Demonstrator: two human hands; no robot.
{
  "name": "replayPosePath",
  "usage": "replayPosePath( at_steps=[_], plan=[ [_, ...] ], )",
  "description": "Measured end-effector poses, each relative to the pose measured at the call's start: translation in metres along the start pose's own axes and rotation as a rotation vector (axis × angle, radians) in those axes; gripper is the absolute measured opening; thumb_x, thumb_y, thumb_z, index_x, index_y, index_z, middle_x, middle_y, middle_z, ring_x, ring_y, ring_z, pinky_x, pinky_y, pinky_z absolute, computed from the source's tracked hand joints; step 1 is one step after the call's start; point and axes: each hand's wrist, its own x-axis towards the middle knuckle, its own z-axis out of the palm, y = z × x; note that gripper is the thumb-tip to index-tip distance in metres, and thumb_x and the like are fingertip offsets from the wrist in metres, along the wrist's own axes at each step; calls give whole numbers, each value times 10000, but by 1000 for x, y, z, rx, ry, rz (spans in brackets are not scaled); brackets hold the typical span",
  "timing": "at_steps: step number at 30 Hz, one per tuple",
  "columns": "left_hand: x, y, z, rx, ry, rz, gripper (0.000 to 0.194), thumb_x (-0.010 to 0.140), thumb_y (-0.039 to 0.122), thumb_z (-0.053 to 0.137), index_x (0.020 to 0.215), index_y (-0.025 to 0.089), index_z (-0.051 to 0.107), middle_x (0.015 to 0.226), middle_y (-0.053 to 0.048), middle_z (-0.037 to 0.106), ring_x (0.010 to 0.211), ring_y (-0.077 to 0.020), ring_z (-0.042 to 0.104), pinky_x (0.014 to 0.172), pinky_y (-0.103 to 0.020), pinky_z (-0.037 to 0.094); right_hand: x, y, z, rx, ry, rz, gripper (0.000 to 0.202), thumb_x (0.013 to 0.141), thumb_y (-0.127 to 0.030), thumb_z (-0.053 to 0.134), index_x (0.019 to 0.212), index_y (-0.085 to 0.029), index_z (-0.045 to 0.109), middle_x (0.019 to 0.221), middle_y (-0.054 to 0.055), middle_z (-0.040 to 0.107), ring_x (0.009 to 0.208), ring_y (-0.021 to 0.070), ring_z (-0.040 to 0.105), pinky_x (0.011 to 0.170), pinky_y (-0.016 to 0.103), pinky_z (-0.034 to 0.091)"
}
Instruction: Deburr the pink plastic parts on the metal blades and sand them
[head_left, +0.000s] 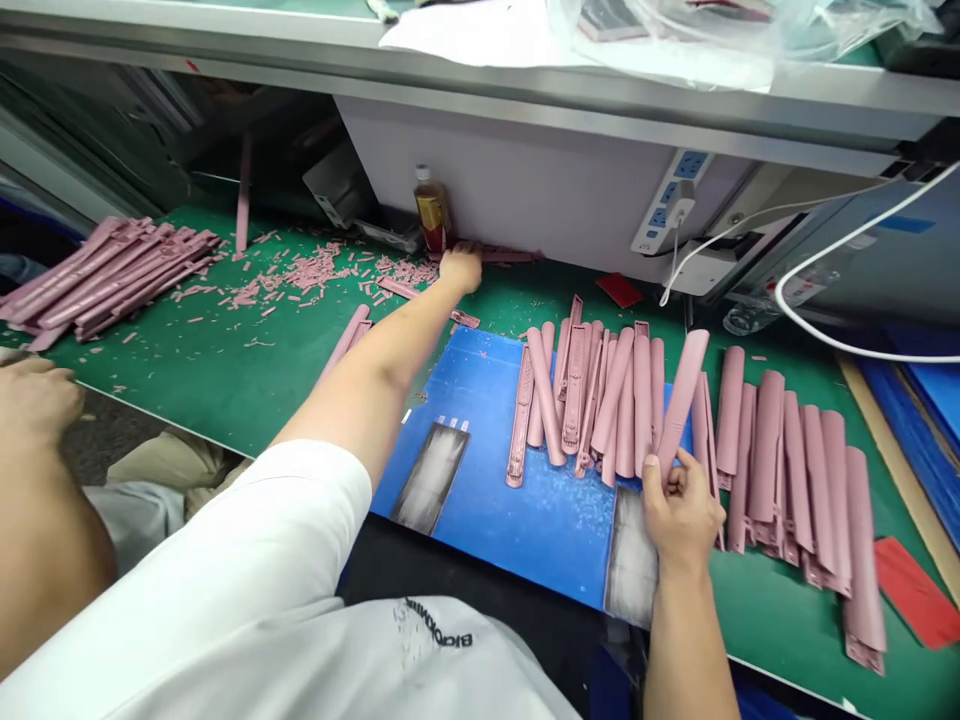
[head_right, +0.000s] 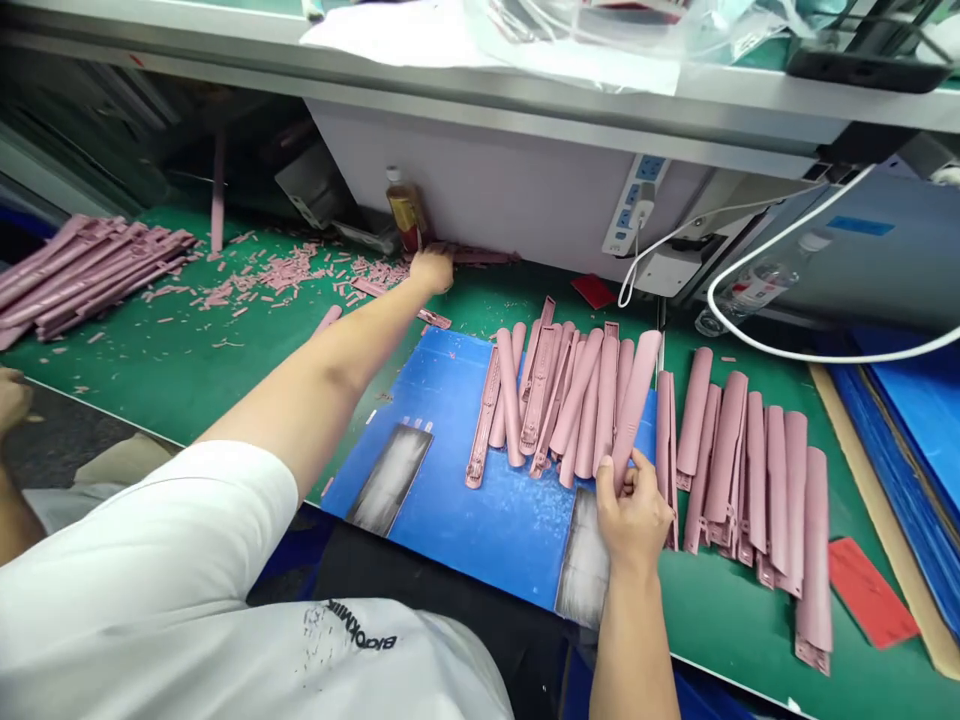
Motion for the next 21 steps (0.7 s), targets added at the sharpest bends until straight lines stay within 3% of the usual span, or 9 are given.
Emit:
replayPosePath(
  at_steps=[4, 6, 11, 13, 15, 18, 21],
  plan=[
    [16, -24, -4, -21, -13, -75, 441, 1126, 337, 731, 1438, 26, 710, 1397, -211, 763, 1477, -338, 561, 1339, -507, 384, -4, 5, 0, -30, -4, -4, 791, 1090, -812, 604, 1305, -77, 806, 692, 8, 670, 577, 188, 656, 622, 315, 508],
    [17, -32, -8, -50, -34, -88, 380, 1117, 322, 752, 1353, 25, 741, 1325, -180, 763, 1472, -301, 539, 1353, -453, 352, -5, 6, -1, -22, -13, 9, 782, 1085, -803, 629, 1316, -78, 805, 694, 8, 674, 580, 186, 661, 628, 314, 516],
    [5, -35, -24, -225, -77, -108, 412, 955, 142, 834, 1349, 87, 726, 1171, -173, 790, 1416, -374, 654, 1257, -465, 476, -4, 2, -2, 29, -17, 57, 767, 1044, -807, 667, 1301, -96, 796, 686, 3, 658, 602, 194, 663, 670, 327, 543],
    [-17, -23, -25, -363, -110, -94, 310, 970, 135, 779, 1273, 142, 709, 1068, -147, 792, 1210, -359, 766, 1096, -449, 583, -3, 1, -1, 51, -31, 84, 756, 1040, -803, 650, 1301, -106, 788, 677, -9, 639, 585, 187, 628, 660, 330, 523],
    [-52, -4, -20, -516, -189, -52, 121, 1027, 188, 685, 1147, 171, 687, 976, -114, 777, 938, -286, 801, 892, -394, 637, -2, 1, 1, 74, -50, 104, 750, 1036, -798, 626, 1309, -117, 779, 677, -19, 622, 584, 185, 604, 657, 333, 507],
    [-114, 27, -6, -862, -336, 23, 146, 1061, 276, 563, 1068, 173, 667, 825, -42, 686, 636, -174, 676, 660, -308, 596, 0, 3, 4, 93, -49, 110, 746, 1016, -796, 610, 1310, -128, 766, 676, -31, 597, 599, 189, 593, 665, 336, 497],
    [-164, 52, 5, -1311, -461, 30, 249, 1037, 364, 573, 1137, 163, 681, 708, 28, 560, 500, -140, 514, 534, -279, 504, 2, 4, 7, 112, -40, 124, 720, 998, -777, 611, 1290, -136, 758, 665, -49, 564, 581, 179, 560, 666, 335, 476]
  ],
)
